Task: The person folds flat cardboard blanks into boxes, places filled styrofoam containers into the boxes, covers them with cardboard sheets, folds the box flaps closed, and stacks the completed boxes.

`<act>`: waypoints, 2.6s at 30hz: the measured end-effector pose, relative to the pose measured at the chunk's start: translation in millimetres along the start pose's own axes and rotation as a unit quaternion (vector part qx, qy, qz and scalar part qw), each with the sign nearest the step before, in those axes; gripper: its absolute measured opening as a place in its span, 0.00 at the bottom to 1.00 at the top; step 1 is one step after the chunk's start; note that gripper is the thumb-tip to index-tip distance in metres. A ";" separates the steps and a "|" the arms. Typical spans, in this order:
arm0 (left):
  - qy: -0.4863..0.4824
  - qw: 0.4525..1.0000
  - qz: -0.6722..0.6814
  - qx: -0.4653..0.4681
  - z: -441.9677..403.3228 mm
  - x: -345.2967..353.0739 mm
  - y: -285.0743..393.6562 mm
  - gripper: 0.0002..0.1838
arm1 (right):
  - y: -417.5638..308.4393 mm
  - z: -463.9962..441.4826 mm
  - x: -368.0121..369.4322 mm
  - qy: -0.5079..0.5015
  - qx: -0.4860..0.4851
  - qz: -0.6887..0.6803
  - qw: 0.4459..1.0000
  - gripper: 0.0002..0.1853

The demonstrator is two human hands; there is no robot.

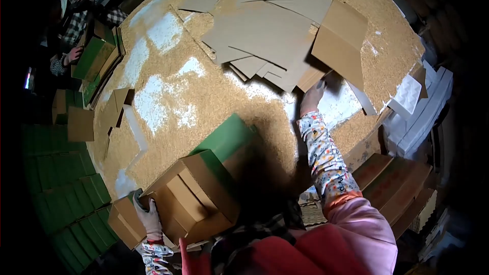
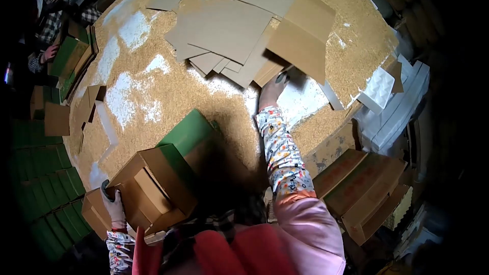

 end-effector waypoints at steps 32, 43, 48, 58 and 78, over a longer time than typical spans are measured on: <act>0.049 0.788 0.614 -0.016 31.4 20.2 20.8 0.23 | -280.7 305.7 218.4 -0.651 0.146 0.272 0.693 0.34; 0.021 0.917 0.382 0.112 80.0 15.5 -21.7 0.38 | -157.3 326.6 161.9 -0.622 0.207 0.451 0.606 0.37; 0.043 0.979 -0.149 0.135 109.1 6.3 101.8 0.46 | -177.6 342.0 170.8 -0.651 0.092 0.417 0.628 0.35; 0.184 0.853 0.411 0.266 93.1 -144.0 147.4 0.12 | -207.9 324.9 152.3 -0.514 -0.031 0.266 0.815 0.21; -0.242 0.930 -0.107 0.255 27.8 76.1 142.5 0.27 | -176.2 320.0 245.7 -0.779 -0.034 0.353 0.517 0.25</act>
Point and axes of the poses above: each hand's wrist, its own z-axis away from the middle knuckle, its own x-axis out of the palm, y = z × x, the point moved 7 cm from there along -z, towards the middle knuckle, and after that the axes turned 12 degrees about -y, right-handed, at the moved point
